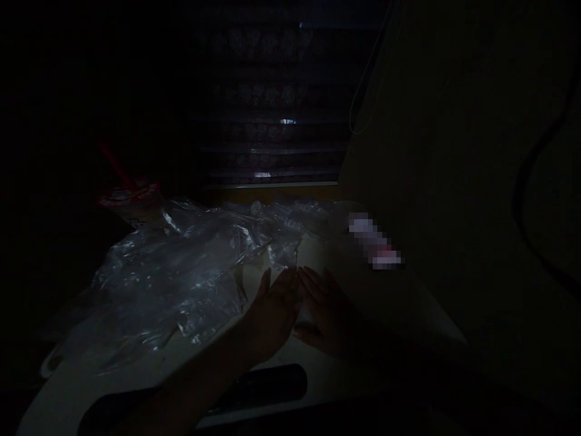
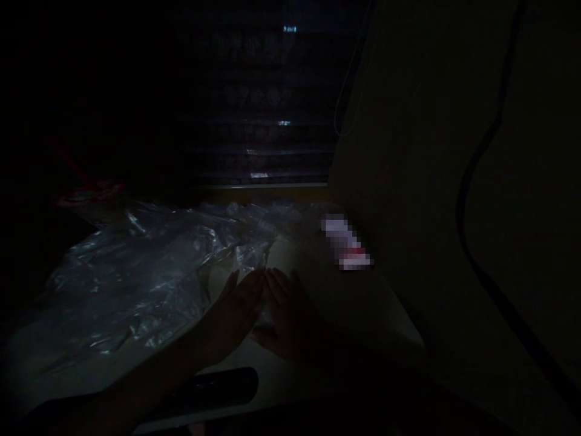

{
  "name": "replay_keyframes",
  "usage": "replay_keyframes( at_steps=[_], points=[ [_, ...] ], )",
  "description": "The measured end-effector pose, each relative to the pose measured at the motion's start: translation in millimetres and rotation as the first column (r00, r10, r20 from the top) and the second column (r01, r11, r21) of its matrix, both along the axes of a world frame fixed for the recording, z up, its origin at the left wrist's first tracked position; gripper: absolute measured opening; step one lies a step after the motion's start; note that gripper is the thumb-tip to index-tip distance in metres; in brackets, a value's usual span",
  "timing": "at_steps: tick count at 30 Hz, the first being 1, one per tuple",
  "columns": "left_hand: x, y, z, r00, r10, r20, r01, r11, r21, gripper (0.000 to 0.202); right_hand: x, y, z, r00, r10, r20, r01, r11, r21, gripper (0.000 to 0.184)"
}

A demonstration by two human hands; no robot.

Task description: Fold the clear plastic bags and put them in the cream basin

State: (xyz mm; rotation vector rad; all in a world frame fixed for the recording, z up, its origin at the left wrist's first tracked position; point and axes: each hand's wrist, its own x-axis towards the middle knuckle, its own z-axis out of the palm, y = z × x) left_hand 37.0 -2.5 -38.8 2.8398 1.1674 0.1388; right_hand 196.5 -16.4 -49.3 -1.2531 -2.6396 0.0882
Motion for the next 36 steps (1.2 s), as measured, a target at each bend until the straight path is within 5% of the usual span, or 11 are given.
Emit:
replay_keyframes(
  at_steps=[18,36],
  points=[
    [-6,-3,-2.7,0.994,0.056,-0.092,-0.047,0.994,0.099,0.052,8,-3,0.9,0.997,-0.054,0.047,0.052,0.998,0.045,0.069],
    [-8,-4,-4.0,0.995,0.062,-0.081,-0.055,0.995,0.081,0.054,62,4,-27.6,0.938,-0.311,0.154,0.281,0.941,0.188,0.063]
  ],
)
